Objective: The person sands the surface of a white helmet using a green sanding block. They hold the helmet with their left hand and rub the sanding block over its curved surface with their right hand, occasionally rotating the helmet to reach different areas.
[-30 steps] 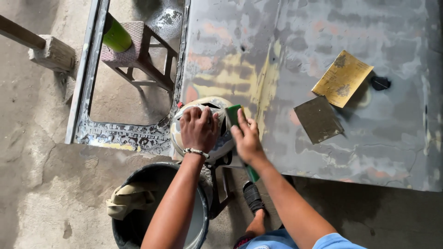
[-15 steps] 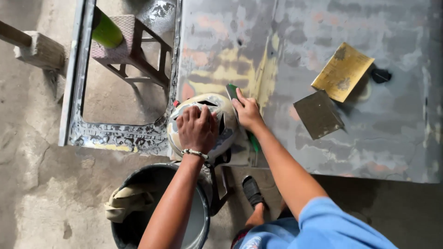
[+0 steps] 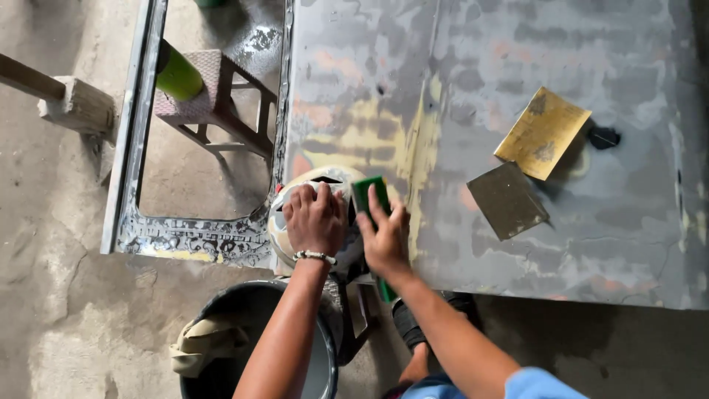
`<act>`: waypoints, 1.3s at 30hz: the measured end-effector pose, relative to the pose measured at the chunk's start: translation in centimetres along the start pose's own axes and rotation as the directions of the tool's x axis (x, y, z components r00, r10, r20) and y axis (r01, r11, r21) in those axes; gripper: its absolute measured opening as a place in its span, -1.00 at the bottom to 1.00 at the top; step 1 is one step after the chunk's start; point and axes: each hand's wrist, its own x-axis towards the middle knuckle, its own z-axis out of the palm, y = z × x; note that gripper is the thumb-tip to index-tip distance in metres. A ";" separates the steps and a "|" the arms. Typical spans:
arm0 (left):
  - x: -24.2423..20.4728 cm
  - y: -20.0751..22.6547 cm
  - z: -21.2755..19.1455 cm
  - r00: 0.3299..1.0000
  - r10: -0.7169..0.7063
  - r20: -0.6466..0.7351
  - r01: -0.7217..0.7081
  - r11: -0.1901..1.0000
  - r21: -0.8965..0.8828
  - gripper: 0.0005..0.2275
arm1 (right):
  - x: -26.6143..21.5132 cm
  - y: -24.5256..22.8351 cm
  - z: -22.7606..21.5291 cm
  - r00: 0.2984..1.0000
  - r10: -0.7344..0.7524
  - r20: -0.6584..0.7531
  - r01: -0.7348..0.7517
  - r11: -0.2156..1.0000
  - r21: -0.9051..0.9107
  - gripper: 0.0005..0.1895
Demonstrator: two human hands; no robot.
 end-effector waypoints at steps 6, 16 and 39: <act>1.4 0.5 -0.4 0.985 -0.147 0.088 0.145 0.989 0.031 -0.76 | 4.3 4.1 3.1 0.987 0.160 0.003 -0.160 0.986 -0.049 -0.41; -0.2 1.0 -0.3 0.981 -0.170 0.096 0.170 0.985 0.006 -0.74 | 2.3 2.8 1.8 0.966 0.244 0.087 -0.237 0.968 -0.077 -0.41; 0.3 0.2 1.1 0.983 -0.184 0.010 0.184 0.981 -0.060 -0.81 | 1.4 -3.3 -1.4 0.991 -0.012 0.136 0.030 0.991 -0.127 -0.42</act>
